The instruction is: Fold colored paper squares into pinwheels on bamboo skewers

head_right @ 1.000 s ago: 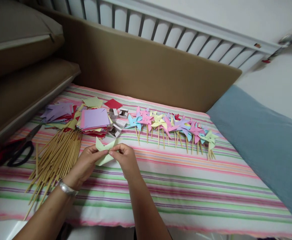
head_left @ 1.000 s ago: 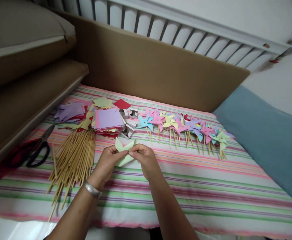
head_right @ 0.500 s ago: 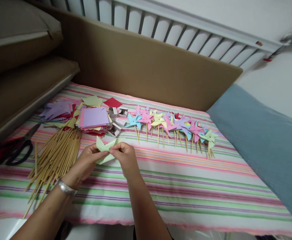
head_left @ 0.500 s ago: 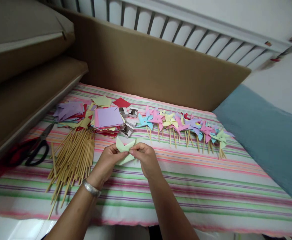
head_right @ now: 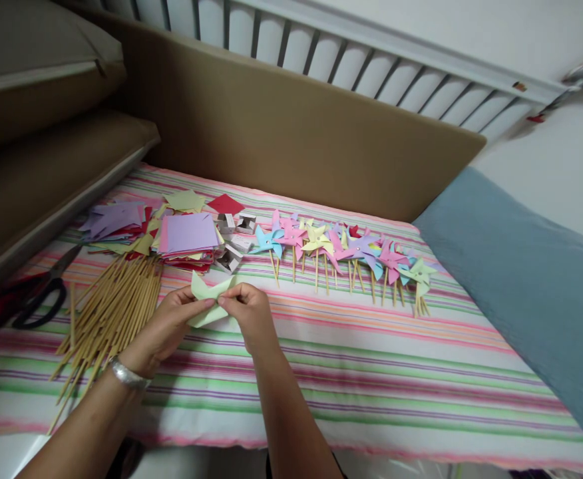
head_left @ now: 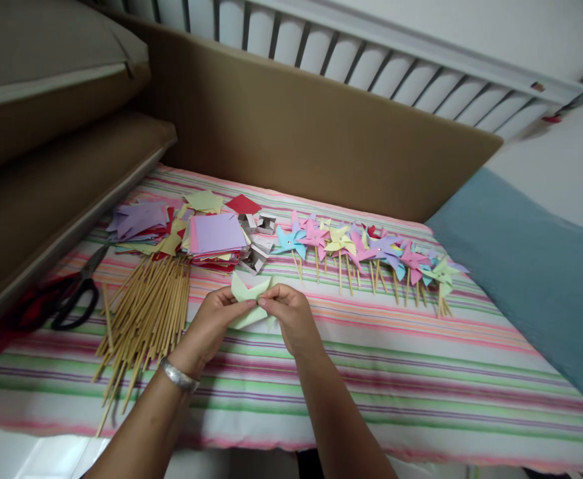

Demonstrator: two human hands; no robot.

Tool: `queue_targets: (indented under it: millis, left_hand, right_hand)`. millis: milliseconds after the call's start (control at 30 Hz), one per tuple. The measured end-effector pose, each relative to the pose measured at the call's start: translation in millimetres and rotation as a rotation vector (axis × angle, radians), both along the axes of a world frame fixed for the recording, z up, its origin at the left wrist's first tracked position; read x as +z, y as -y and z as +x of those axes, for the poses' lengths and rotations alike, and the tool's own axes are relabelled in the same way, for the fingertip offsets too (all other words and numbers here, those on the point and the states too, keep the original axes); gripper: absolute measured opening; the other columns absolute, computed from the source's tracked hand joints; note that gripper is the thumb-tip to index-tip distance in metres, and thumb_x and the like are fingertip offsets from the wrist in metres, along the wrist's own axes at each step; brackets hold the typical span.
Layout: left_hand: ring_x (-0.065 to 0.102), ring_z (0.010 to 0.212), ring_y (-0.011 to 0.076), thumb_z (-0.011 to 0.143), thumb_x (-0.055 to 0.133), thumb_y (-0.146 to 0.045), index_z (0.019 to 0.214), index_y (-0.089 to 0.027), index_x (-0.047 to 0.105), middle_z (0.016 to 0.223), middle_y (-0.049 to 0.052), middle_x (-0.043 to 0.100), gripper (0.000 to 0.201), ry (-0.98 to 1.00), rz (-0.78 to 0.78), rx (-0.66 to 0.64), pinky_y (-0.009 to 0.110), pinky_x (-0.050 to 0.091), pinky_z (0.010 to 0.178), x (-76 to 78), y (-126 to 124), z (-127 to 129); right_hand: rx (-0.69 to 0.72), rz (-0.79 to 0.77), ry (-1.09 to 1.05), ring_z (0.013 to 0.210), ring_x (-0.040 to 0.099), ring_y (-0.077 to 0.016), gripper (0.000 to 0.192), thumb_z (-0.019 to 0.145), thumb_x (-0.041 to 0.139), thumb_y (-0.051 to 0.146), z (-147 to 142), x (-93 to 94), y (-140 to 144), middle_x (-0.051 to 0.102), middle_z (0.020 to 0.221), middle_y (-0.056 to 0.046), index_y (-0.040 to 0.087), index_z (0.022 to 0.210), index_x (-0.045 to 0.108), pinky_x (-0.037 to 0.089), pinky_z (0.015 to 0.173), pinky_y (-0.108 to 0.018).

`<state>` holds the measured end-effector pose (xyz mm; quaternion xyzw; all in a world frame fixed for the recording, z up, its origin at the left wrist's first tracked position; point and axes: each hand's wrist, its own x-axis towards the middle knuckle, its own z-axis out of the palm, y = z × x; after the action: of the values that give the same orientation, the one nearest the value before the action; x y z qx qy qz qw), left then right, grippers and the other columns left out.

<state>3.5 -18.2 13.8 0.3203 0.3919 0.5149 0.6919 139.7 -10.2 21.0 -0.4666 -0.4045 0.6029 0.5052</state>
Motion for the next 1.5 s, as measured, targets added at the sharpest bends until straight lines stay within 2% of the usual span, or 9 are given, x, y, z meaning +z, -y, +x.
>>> queue_targets:
  millis: [667,833,1033,1233,1500]
  left_hand:
    - [0.065,0.072,0.0133,0.058,0.078,-0.018,0.082,-0.017,0.073,0.081,0.002,0.074,0.025,-0.001,0.013,0.006,0.022,0.048,0.071,-3.3,-0.2,-1.7]
    - [0.064,0.067,0.0126,0.057,0.079,-0.019,0.08,-0.017,0.073,0.078,0.002,0.074,0.024,-0.001,0.014,0.027,0.022,0.048,0.067,-4.0,-0.9,-1.1]
    - [0.064,0.066,0.0126,0.057,0.079,-0.021,0.081,-0.016,0.073,0.077,0.004,0.073,0.025,0.003,-0.003,0.035,0.021,0.048,0.065,-3.8,-2.2,-1.4]
    - [0.062,0.067,0.0121,0.058,0.078,-0.02,0.083,-0.016,0.072,0.077,0.002,0.072,0.026,0.004,-0.005,-0.008,0.021,0.046,0.064,-3.1,-1.6,-2.8]
    - [0.06,0.062,0.0119,0.058,0.078,-0.023,0.078,-0.016,0.073,0.072,0.002,0.072,0.022,-0.053,0.007,0.037,0.022,0.043,0.06,-4.1,-1.4,-4.6]
  right_hand:
    - [0.017,-0.001,0.005,0.053,0.049,-0.0097,0.01,0.055,0.072,0.018,-0.5,-0.2,0.3,0.061,0.055,0.003,0.018,0.057,0.062,0.035,0.055,-0.024]
    - [0.012,0.007,0.029,0.052,0.049,-0.0098,0.012,0.056,0.072,0.019,-1.9,-2.4,0.6,0.06,0.056,0.003,0.017,0.058,0.061,0.035,0.055,-0.024]
    - [0.01,0.035,0.085,0.053,0.048,-0.0097,0.011,0.06,0.07,0.021,-2.7,-3.7,1.2,0.059,0.057,0.004,0.018,0.062,0.06,0.035,0.055,-0.024]
    - [0.067,0.123,0.192,0.062,0.051,-0.0118,0.009,0.065,0.067,0.021,1.8,-4.0,-1.0,0.058,0.064,0.003,0.019,0.07,0.061,0.038,0.06,-0.024]
    - [0.111,0.131,0.196,0.064,0.053,-0.0109,0.013,0.067,0.064,0.018,2.6,10.2,2.9,0.059,0.068,0.004,0.02,0.078,0.058,0.038,0.06,-0.023]
